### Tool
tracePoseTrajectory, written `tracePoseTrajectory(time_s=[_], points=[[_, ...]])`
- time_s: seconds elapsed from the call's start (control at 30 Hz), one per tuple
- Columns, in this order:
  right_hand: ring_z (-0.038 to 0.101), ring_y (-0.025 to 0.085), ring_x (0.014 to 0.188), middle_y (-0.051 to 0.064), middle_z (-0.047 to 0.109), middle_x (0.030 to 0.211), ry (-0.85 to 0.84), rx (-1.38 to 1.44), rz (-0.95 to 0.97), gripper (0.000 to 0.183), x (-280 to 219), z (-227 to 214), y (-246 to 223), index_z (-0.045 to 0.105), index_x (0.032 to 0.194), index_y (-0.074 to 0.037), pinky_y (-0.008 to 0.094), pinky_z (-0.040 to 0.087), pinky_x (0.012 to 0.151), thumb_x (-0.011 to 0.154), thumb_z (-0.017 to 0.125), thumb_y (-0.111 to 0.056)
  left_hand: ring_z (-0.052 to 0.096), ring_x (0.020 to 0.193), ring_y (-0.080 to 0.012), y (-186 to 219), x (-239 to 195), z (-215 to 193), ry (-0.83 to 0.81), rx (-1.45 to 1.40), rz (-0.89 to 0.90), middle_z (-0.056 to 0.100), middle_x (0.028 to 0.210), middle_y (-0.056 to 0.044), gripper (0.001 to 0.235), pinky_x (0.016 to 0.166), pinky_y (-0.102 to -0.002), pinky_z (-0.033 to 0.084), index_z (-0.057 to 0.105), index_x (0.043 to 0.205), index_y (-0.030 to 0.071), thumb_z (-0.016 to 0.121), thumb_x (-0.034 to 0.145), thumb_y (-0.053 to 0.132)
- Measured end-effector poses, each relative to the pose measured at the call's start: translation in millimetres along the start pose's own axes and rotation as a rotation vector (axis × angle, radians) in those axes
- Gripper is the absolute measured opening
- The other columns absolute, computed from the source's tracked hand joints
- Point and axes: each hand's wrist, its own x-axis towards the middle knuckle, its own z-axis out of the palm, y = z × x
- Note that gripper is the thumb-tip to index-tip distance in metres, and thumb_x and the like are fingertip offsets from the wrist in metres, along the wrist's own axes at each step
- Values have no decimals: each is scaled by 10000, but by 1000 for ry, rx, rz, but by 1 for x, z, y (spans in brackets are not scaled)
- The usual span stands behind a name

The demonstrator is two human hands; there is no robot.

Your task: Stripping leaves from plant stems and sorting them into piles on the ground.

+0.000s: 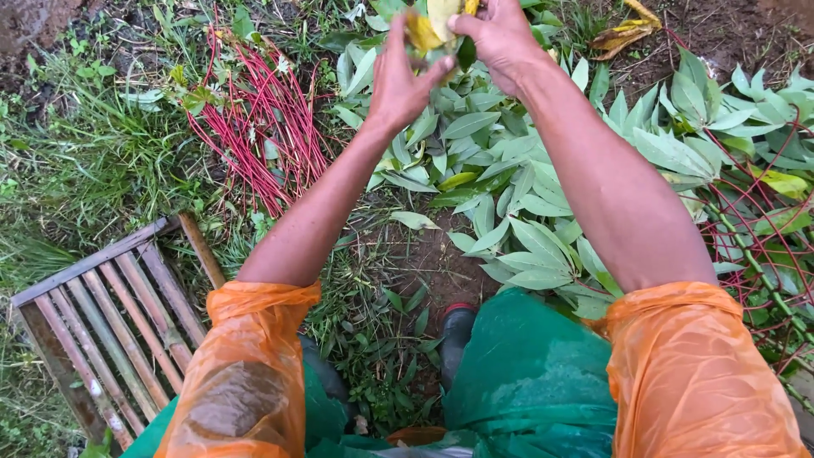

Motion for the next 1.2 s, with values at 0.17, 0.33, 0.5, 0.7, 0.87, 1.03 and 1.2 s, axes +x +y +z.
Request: tracePoseTrajectory(time_s=[0.17, 0.33, 0.5, 0.7, 0.87, 1.03, 1.2], points=[[618, 198, 1142, 33, 666, 1152, 71, 83, -103, 246, 15, -6, 18, 595, 1055, -144, 458, 443, 1028, 851, 718, -81, 781, 940, -262, -15, -2, -1, -18, 149, -106, 695, 1182, -148, 576, 742, -465, 706, 423, 1347, 155, 746, 870, 142], [594, 203, 1227, -2, 679, 1231, 93, 127, -33, 266, -6, 6, -1, 629, 1068, -165, 529, 343, 1096, 836, 721, -74, 663, 1136, -289, -11, -8, -2, -7, -42, -147, 623, 1301, -184, 611, 952, -458, 598, 490, 1317, 91, 702, 842, 411], [639, 192, 1048, 77, 661, 1124, 122, 45, -220, 301, 5, 11, 15, 548, 1169, -76, 332, 548, 944, 896, 666, -29, 669, 696, -96, -22, -3, -4, 330, 170, 327, 667, 870, -23, 73, 624, -223, 624, 616, 885, 143, 660, 918, 189], [616, 154, 947, 38, 653, 1013, 28, -26, -157, 133, -1, 17, 4, 597, 1008, -96, 285, 540, 853, 915, 671, -37, 732, 895, -180, -28, -1, -8, 355, -21, 38, 767, 968, -65, 92, 836, -384, 640, 665, 961, 139, 573, 957, 138], [684, 165, 1003, 74, 697, 1087, -16, -9, -120, 240, -1, 18, 5, 617, 1081, -58, 236, 630, 846, 871, 660, 51, 773, 756, -149, -22, -6, -13, 376, -30, -44, 809, 835, -47, 127, 693, -358, 568, 644, 973, 130, 525, 979, 173], [689, 177, 968, 69, 686, 1032, 219, -55, -130, 196, 15, 5, 8, 591, 991, -69, 251, 641, 855, 854, 644, 62, 727, 696, -95, -30, -14, -29, 419, 27, -156, 792, 850, -38, 144, 586, -244, 551, 646, 1002, 112, 526, 980, 188], [683, 128, 944, 44, 667, 1060, 294, -198, -40, 143, 19, -9, 1, 565, 1077, -83, 164, 618, 812, 954, 610, -26, 736, 932, -316, -76, -36, -34, 152, 512, -304, 764, 880, -44, 248, 863, -505, 550, 753, 917, 230, 560, 890, 384]])
